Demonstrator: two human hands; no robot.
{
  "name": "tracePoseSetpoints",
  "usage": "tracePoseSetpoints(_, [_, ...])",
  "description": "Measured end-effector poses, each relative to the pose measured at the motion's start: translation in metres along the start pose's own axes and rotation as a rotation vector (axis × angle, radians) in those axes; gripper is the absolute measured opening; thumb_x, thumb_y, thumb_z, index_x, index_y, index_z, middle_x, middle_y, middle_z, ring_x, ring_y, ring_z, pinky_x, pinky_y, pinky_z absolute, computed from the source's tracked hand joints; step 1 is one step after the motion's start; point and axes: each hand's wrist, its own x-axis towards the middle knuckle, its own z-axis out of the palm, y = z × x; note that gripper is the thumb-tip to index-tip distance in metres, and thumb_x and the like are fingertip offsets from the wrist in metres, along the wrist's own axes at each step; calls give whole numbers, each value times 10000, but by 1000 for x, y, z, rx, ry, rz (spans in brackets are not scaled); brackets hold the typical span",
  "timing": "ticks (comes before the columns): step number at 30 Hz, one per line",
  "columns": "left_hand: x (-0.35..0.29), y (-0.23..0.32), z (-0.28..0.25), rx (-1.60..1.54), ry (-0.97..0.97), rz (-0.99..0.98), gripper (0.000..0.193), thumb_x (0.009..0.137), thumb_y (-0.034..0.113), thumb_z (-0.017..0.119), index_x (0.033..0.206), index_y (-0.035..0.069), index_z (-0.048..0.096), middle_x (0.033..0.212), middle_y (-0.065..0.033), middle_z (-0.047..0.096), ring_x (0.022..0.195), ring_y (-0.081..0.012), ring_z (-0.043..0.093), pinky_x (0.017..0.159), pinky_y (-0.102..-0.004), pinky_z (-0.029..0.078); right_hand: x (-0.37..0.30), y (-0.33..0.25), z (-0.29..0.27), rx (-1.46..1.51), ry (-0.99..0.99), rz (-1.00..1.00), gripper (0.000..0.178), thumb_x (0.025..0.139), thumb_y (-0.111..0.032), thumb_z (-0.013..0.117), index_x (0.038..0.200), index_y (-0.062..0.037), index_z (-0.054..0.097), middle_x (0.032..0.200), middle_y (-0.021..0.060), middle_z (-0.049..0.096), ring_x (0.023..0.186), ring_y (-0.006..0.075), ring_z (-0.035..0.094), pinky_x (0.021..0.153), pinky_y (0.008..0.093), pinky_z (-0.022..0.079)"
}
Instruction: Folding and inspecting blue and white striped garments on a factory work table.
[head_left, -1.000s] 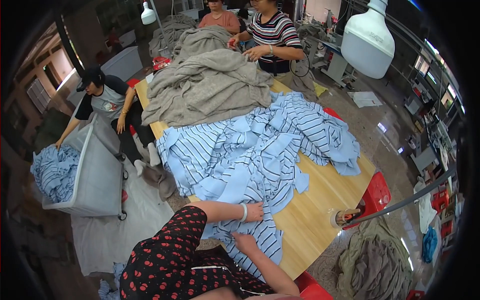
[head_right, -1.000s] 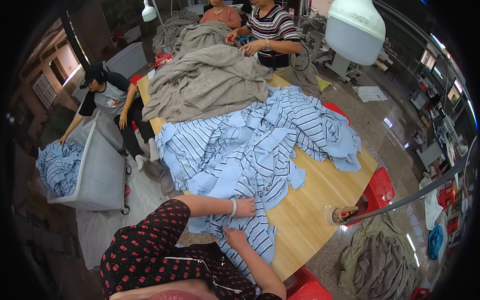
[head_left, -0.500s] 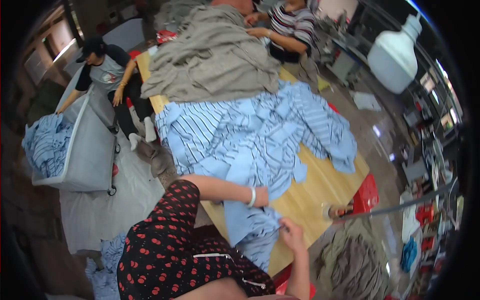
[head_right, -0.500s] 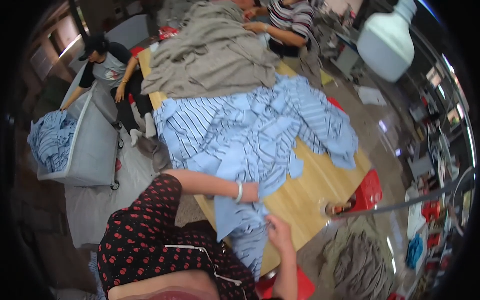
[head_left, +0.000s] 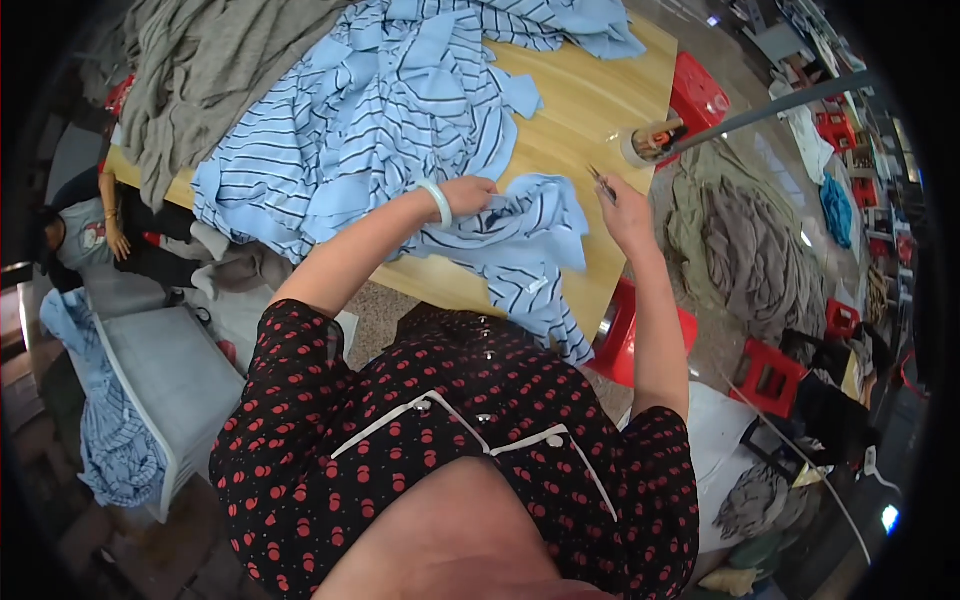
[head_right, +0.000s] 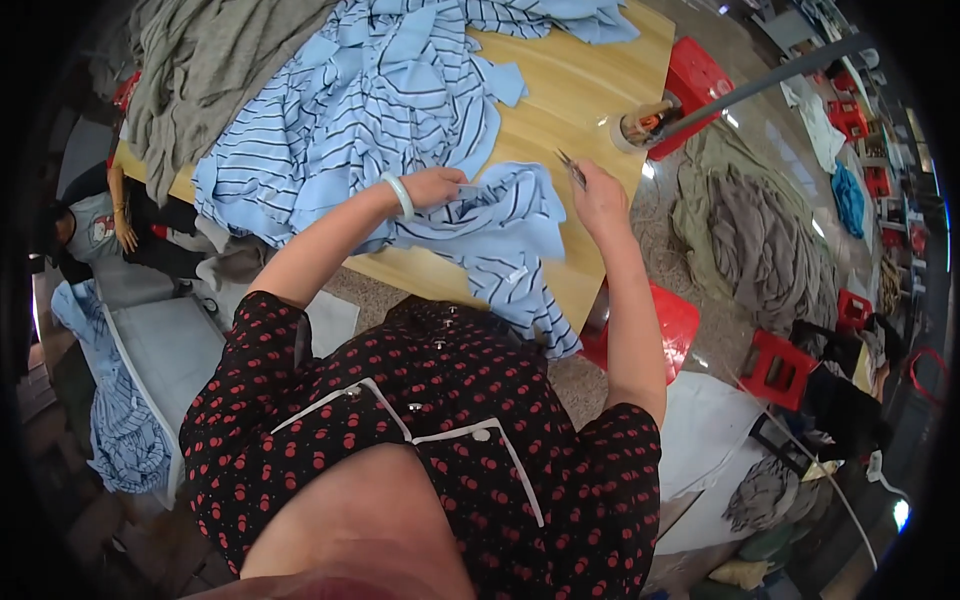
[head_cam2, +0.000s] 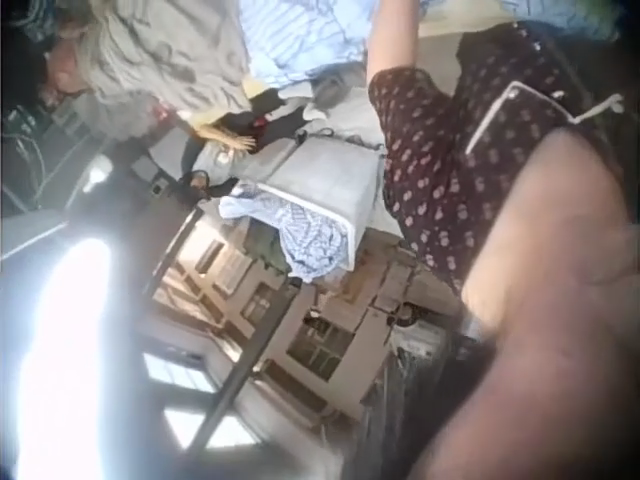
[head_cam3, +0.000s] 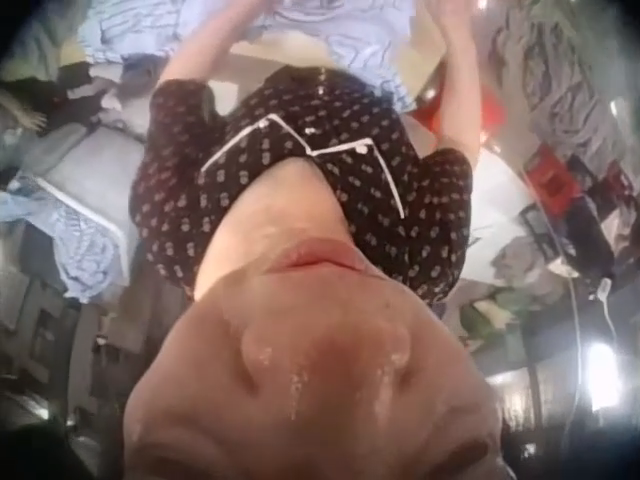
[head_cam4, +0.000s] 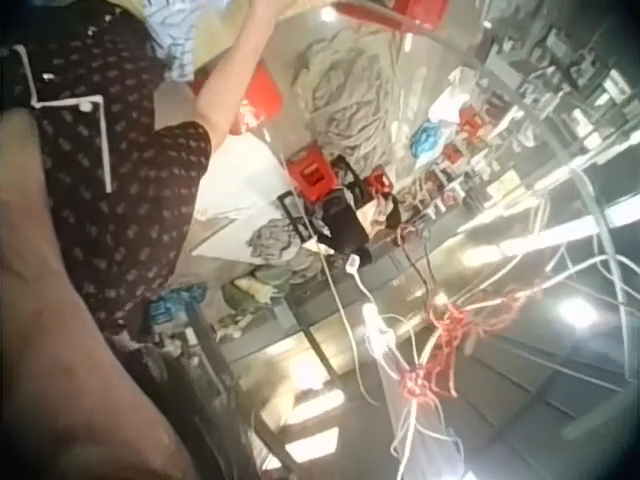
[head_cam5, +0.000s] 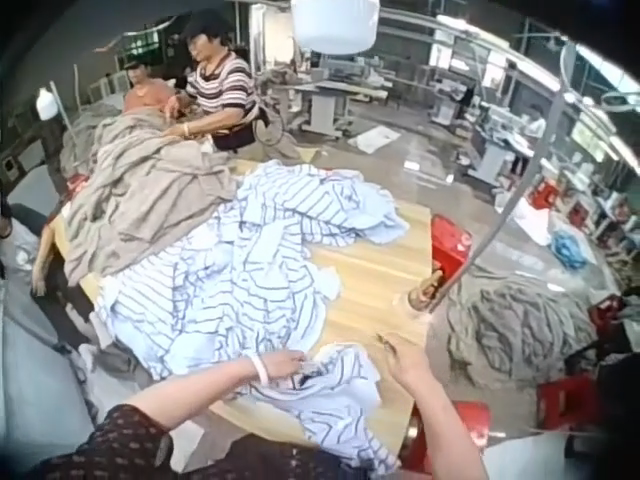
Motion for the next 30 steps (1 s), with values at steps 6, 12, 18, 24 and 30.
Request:
tracePoseSetpoints(6, [-21, -11, 2, -94, 19, -326, 474, 704, 179, 510, 1123, -35, 459, 1063, -90, 536, 1017, -153, 463, 879, -234, 327, -38, -48, 15, 153, -117, 214, 324, 821, -304, 474, 1067, -99, 425, 778, 158, 571, 731, 309, 564, 641, 349, 428])
tracePoseSetpoints(12, [-42, -21, 13, -653, 28, -274, 295, 781, 120, 513, 1048, -5, 506, 944, -57, 575, 840, -120, 537, 756, -225, 413, -63, -69, 40, 324, -142, 149, 291, 832, -286, 458, 1046, -88, 471, 807, 118, 579, 751, 261, 574, 662, 315, 432])
tracePoseSetpoints(18, [-57, 15, 15, -801, -2, -23, 204, 815, 109, 493, 999, 26, 526, 856, -16, 585, 743, -74, 548, 666, -205, 444, -61, -92, 30, 390, -22, -48, 260, 766, -169, 578, 999, -69, 518, 894, 79, 574, 749, 167, 588, 594, 256, 446])
tracePoseSetpoints(24, [-58, 29, 23, -937, -54, 45, 215, 813, 91, 492, 1013, 20, 522, 876, -16, 581, 752, -60, 538, 680, -187, 435, -60, -94, 28, 407, -4, -111, 282, 750, -159, 600, 1002, -62, 518, 915, 85, 573, 741, 172, 596, 595, 256, 454])
tracePoseSetpoints(30, [-51, 37, 31, -936, -24, 47, 187, 811, 89, 491, 979, 17, 532, 822, -12, 574, 709, -64, 534, 634, -193, 443, -61, -88, 29, 437, 26, -82, 271, 748, -153, 604, 990, -57, 530, 908, 86, 580, 749, 168, 597, 609, 253, 458])
